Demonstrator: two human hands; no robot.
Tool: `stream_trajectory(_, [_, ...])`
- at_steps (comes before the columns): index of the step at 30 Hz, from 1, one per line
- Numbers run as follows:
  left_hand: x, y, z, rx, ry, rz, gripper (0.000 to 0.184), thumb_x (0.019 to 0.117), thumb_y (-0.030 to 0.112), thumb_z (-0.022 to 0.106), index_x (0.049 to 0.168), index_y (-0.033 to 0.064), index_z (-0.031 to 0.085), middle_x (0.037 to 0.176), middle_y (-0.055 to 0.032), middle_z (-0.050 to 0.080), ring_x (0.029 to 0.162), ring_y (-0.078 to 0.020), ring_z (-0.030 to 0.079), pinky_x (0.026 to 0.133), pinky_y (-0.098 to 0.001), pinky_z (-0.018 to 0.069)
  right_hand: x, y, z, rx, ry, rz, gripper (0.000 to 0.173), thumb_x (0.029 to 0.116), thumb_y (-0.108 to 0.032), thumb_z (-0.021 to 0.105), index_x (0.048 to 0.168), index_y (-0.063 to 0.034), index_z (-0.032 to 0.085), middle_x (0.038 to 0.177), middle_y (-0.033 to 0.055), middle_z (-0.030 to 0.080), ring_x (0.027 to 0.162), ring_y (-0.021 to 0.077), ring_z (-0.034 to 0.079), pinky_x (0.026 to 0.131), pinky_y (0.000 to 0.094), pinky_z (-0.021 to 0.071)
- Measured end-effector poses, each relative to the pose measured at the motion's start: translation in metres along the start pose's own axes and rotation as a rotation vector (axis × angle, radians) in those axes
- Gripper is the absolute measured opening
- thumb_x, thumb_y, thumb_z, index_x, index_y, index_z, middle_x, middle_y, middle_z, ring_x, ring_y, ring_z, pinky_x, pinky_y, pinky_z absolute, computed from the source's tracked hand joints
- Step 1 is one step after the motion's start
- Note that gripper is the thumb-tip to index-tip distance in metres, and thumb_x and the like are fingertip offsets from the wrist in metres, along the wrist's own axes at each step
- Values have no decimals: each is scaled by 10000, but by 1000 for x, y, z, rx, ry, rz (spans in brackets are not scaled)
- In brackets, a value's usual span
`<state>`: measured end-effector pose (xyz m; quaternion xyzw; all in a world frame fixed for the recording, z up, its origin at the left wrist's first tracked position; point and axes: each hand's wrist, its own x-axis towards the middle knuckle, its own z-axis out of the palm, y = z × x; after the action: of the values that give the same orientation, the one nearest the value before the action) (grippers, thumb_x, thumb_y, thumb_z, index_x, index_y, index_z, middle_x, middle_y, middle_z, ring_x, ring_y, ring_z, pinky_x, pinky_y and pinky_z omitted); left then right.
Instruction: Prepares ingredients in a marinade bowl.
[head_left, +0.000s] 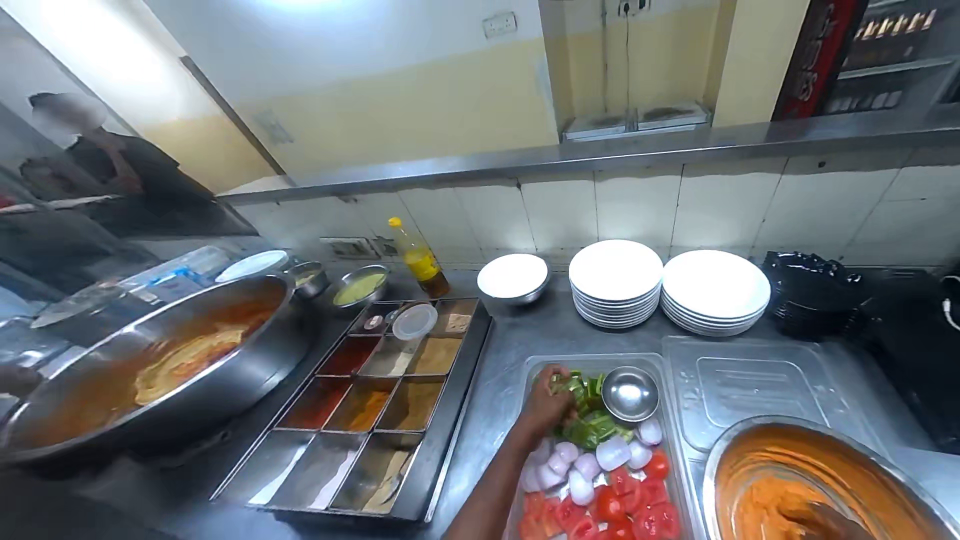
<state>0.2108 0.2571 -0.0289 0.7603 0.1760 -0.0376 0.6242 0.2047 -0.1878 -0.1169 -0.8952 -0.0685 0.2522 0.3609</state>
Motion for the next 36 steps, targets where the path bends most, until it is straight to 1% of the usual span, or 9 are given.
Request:
stream_trajectory(5, [-5, -2, 5, -378, -183, -85, 156, 1056, 85, 453, 1145, 28, 568, 1086, -123, 696, 874, -217, 718, 732, -346, 615, -3, 2, 1, 17, 25, 14, 381, 996, -165, 606, 1299, 63, 642, 1389, 298, 579, 1329, 431, 538, 1135, 599, 392])
stream_trajectory(8, [2, 1, 17, 210, -177, 7, 249, 974, 129, 673, 1178, 2, 608, 1111, -116, 660, 841, -163, 682, 735, -309, 587, -1, 2, 2, 2, 29, 22, 375, 995, -168, 610, 1292, 57, 648, 1387, 294, 584, 1330, 428, 540, 1133, 603, 394])
stream_trajectory(11, [5, 15, 35, 993, -274, 46, 386, 965, 264, 674, 1293, 62, 663, 1352, -201, 603, 1242, -359, 594, 1041, -572, 471, -1, 0, 1, -17, 22, 29, 375, 998, -167, 608, 1303, 48, 645, 1393, 290, 582, 1339, 418, 538, 1138, 589, 394])
stream_trajectory(15, [9, 23, 51, 1198, -324, -16, 389, 969, 299, 678, 1255, 35, 674, 1388, -232, 556, 1252, -409, 573, 1015, -609, 472, -2, -1, 0, -15, 18, 12, 363, 1000, -166, 601, 1290, 45, 658, 1393, 285, 584, 1334, 411, 542, 1137, 583, 395])
stream_trajectory(21, [11, 30, 13, 972, -73, 85, 311, 1005, 271, 601, 1177, 27, 690, 1244, -195, 638, 1166, -362, 622, 1001, -567, 486, -1, 3, 2, 0, 23, 30, 371, 999, -162, 608, 1306, 42, 646, 1399, 284, 581, 1339, 413, 539, 1137, 587, 395])
stream_trajectory(24, [10, 26, -10, 493, 157, 115, 179, 947, 84, 657, 1069, -39, 610, 1011, -184, 673, 904, -285, 673, 813, -470, 553, -3, 3, 2, 19, 19, 44, 383, 989, -170, 622, 1308, 40, 647, 1393, 281, 587, 1330, 421, 545, 1125, 603, 401])
stream_trajectory(27, [0, 21, -14, -37, 128, 22, 263, 1012, -23, 532, 1243, 46, 427, 1003, -126, 719, 729, -188, 710, 630, -321, 583, -1, 3, 1, 20, 14, 41, 392, 993, -175, 617, 1318, 44, 637, 1398, 285, 582, 1337, 423, 539, 1130, 597, 399])
stream_trajectory(32, [-4, 4, -3, 853, -273, 148, 430, 1010, 217, 610, 1417, 81, 595, 1330, -205, 629, 1208, -339, 618, 1061, -529, 466, 1, 4, -1, 1, -3, 18, 396, 994, -158, 613, 1315, 74, 626, 1388, 309, 576, 1321, 443, 544, 1118, 612, 407])
stream_trajectory(36, [-8, 8, 22, 1228, -326, 47, 442, 974, 308, 680, 1368, 111, 633, 1424, -238, 529, 1307, -427, 527, 1049, -617, 444, 0, 6, 0, -15, 4, 41, 407, 989, -175, 625, 1321, 60, 628, 1388, 292, 586, 1319, 433, 550, 1117, 610, 406])
